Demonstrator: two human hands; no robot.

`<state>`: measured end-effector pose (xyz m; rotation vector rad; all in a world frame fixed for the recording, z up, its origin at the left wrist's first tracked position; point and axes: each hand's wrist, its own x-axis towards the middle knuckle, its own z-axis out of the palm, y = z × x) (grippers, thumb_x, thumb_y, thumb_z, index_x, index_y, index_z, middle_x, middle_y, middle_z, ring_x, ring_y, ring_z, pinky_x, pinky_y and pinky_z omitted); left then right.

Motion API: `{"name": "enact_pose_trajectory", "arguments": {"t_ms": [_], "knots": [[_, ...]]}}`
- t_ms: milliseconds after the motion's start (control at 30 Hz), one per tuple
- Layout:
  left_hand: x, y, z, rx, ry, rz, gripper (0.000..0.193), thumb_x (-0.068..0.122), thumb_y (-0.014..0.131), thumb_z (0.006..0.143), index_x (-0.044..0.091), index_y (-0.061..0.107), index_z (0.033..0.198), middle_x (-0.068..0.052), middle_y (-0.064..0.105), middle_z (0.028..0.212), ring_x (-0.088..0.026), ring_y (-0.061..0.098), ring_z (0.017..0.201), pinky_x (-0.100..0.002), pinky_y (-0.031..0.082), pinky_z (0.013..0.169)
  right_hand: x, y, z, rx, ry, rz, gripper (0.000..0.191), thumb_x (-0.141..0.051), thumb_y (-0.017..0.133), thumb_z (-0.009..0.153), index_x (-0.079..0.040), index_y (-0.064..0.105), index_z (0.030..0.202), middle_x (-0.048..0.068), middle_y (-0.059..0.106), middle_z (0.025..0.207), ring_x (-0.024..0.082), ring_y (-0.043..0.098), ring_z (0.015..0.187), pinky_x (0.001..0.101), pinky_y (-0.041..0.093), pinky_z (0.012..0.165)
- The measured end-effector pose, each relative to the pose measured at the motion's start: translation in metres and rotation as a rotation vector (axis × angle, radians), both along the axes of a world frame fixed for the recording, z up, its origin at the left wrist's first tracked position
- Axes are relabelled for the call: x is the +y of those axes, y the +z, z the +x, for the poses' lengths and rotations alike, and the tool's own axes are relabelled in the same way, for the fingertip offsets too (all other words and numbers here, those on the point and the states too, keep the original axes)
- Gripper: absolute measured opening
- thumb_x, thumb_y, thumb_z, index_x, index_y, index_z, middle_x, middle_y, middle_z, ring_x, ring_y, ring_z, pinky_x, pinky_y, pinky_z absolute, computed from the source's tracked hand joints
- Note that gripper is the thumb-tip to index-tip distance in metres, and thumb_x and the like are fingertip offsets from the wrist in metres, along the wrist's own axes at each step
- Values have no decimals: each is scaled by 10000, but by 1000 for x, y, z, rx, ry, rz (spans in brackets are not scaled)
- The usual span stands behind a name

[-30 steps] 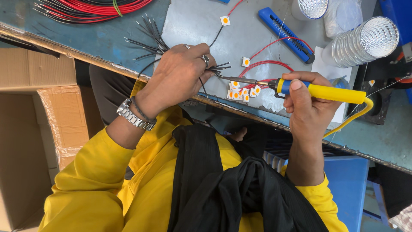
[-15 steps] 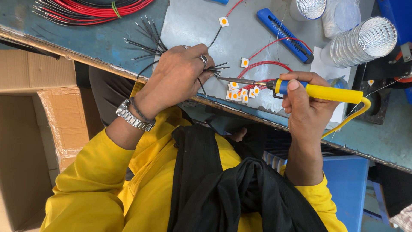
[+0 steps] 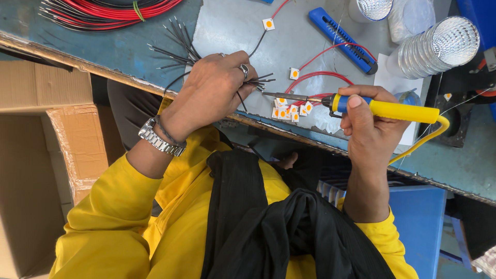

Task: The person solders red and black wires to small LED modules on a workbench using a soldering iron, touching the iron to each module's contact point one at a time. They periodically dip wire ends into a small container, strip and position wires, and place finished wired modules aside on the bench.

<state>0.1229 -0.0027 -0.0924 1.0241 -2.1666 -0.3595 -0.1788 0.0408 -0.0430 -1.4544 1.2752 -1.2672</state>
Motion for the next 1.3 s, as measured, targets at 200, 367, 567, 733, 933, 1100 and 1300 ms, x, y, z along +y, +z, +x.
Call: {"name": "enact_pose_trajectory", "arguments": {"t_ms": [200, 367, 567, 733, 933, 1100, 1300], "knots": [[0, 1, 0, 8, -5, 24, 122, 128, 764, 895, 33, 713, 952, -98, 624, 957, -338, 636, 799, -432, 510, 741, 0, 0, 0, 16, -21, 0, 183, -116, 686, 1087, 61, 697, 1128, 35, 640, 770, 34, 533, 564, 156, 403, 521], [-1, 2, -4, 2, -9, 20, 131, 137, 767, 895, 30, 721, 954, -98, 624, 949, -339, 637, 789, -436, 514, 732, 3, 3, -7, 14, -48, -9, 186, -120, 689, 1087, 62, 698, 1127, 33, 635, 758, 36, 530, 554, 160, 406, 515], [2, 12, -10, 10, -5, 9, 132, 148, 770, 898, 30, 718, 924, -97, 635, 937, -334, 648, 775, -434, 518, 720, 10, 8, -21, -60, -99, -48, 184, -92, 672, 1078, 77, 696, 1149, 65, 657, 783, 45, 527, 540, 167, 402, 504], [8, 25, -25, -9, 4, 5, 100, 130, 759, 893, 42, 725, 925, -92, 639, 916, -334, 643, 751, -435, 514, 700, 22, 16, -41, -90, -164, -103, 174, -80, 662, 1058, 79, 680, 1126, 117, 717, 970, 53, 535, 544, 170, 398, 484], [23, 40, -51, 1, 38, 22, 90, 104, 743, 875, 37, 722, 931, -100, 644, 877, -339, 642, 710, -434, 511, 652, 41, 17, -71, -156, -189, -126, 173, -76, 672, 1056, 83, 670, 1122, 131, 714, 968, 59, 535, 550, 177, 404, 485], [27, 65, -89, 137, 57, 92, 85, 93, 735, 883, 22, 710, 923, -122, 633, 852, -338, 660, 727, -416, 530, 659, 51, 33, -108, -165, -221, -176, 195, -106, 677, 1062, 79, 657, 1120, 130, 716, 983, 63, 540, 563, 186, 414, 494], [15, 94, -141, 173, 103, 237, 162, 71, 768, 831, -49, 706, 921, -156, 583, 784, -325, 617, 622, -403, 476, 585, 53, 52, -161, -223, -259, -188, 273, -165, 684, 1097, 103, 654, 1143, 114, 662, 879, 86, 556, 600, 191, 422, 551]]}}
